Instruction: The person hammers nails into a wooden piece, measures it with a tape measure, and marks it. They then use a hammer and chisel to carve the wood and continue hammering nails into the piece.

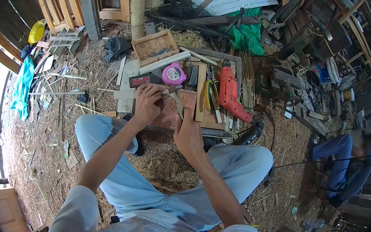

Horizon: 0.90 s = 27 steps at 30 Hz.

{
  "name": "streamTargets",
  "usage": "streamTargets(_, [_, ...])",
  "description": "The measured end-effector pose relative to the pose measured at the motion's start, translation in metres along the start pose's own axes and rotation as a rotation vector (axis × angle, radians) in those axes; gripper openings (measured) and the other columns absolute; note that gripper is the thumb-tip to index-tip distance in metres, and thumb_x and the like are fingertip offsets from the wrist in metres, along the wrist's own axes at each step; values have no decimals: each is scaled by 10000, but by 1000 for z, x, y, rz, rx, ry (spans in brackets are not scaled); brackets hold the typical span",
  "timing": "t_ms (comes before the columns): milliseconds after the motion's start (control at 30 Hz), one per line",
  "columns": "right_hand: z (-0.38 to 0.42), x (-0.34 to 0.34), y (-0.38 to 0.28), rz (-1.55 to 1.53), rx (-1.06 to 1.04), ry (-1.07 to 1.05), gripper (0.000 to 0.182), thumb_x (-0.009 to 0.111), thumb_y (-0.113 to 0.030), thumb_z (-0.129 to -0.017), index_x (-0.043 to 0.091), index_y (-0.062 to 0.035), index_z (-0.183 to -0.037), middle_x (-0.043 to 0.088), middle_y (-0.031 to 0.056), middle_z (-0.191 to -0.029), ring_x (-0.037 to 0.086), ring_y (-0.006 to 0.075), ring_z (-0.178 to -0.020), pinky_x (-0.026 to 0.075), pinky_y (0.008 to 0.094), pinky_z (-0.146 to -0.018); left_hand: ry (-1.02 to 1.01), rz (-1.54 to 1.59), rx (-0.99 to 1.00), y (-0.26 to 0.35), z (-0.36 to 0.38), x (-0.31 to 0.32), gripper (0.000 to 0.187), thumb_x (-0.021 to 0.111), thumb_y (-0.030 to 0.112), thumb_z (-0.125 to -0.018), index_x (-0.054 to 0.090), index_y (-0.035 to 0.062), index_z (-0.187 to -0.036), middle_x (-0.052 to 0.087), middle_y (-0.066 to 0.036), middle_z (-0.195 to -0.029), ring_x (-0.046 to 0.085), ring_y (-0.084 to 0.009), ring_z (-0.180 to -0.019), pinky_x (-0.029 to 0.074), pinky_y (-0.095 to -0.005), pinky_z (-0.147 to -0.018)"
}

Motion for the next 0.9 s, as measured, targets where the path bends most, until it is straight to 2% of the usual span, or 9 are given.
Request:
streamTargets(167, [1, 8, 5, 35, 23, -43, 203, 510, -129, -962, 376, 1, -1042, 581, 299, -670, 592, 504, -675, 436, 575, -572, -17, 39, -32, 3, -3, -3, 107, 704, 65, -656, 667, 74, -757, 647, -2, -985, 592, -183, -997, 372, -401, -944])
streamTargets(233, [1, 8, 1, 46, 13, -46, 200, 509, -126, -961, 376, 1, -1039, 582, 300, -672, 594, 503, -676, 438, 574, -570, -10, 25, 0, 3, -1, -1, 106, 738, 82, -672, 657, 63, -739, 649, -9, -990, 600, -208, -977, 381, -402, -909])
streamTargets(333, [-1, 3, -4, 2, 5, 2, 196, 506, -121, -960, 377, 3, -1040, 586, 297, -672, 599, 501, -686, 443, 578, -579, 18, 51, -5, 2, -1, 1, 108, 735, 73, -666, 657, 60, -740, 648, -14, -994, 597, -216, -977, 381, -405, -897])
streamTargets(533, [1, 3, -3, 85, 83, -82, 200, 516, -108, -951, 374, 5, -1035, 572, 297, -644, 592, 501, -657, 428, 577, -561, -32, 33, -6, 2, -1, 0, 106, 724, 61, -658, 656, 49, -738, 652, -18, -1008, 594, -228, -993, 381, -404, -885])
streamTargets(667, [2, 4, -5, -18, 43, 2, 204, 509, -121, -954, 373, 9, -1035, 574, 298, -648, 590, 507, -668, 423, 580, -571, -17, 37, 13, 0, 1, 1, 109, 707, 37, -640, 649, 50, -731, 651, -20, -1015, 594, -228, -995, 384, -406, -891])
streamTargets(733, [2, 5, -3, -32, 45, 18, 206, 505, -126, -956, 372, 11, -1034, 575, 299, -650, 590, 511, -681, 423, 583, -581, -29, 52, -9, 3, -2, -1, 129, 707, 35, -647, 657, 55, -764, 648, -23, -1026, 593, -231, -991, 385, -409, -892])
streamTargets(800, [0, 8, 1, -12, 79, -81, 208, 499, -141, -966, 370, 10, -1029, 574, 307, -660, 587, 518, -699, 421, 587, -595, -35, 36, -3, 3, -3, 0, 146, 709, 37, -648, 661, 56, -785, 646, -22, -1028, 593, -230, -992, 384, -408, -892])
streamTargets(900, [-1, 8, 3, -35, 97, -25, 211, 493, -155, -974, 369, 7, -1027, 572, 316, -669, 582, 522, -698, 418, 588, -593, -27, 15, -24, 4, -3, 0, 172, 706, 36, -651, 666, 62, -816, 640, -19, -1021, 592, -229, -987, 385, -401, -885])
Point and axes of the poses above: each hand's wrist, its own z-axis away from the middle knuckle, its own x-axis out of the palm, y = z × x, the point moved 4 cm from there along -z, towards the middle knuckle
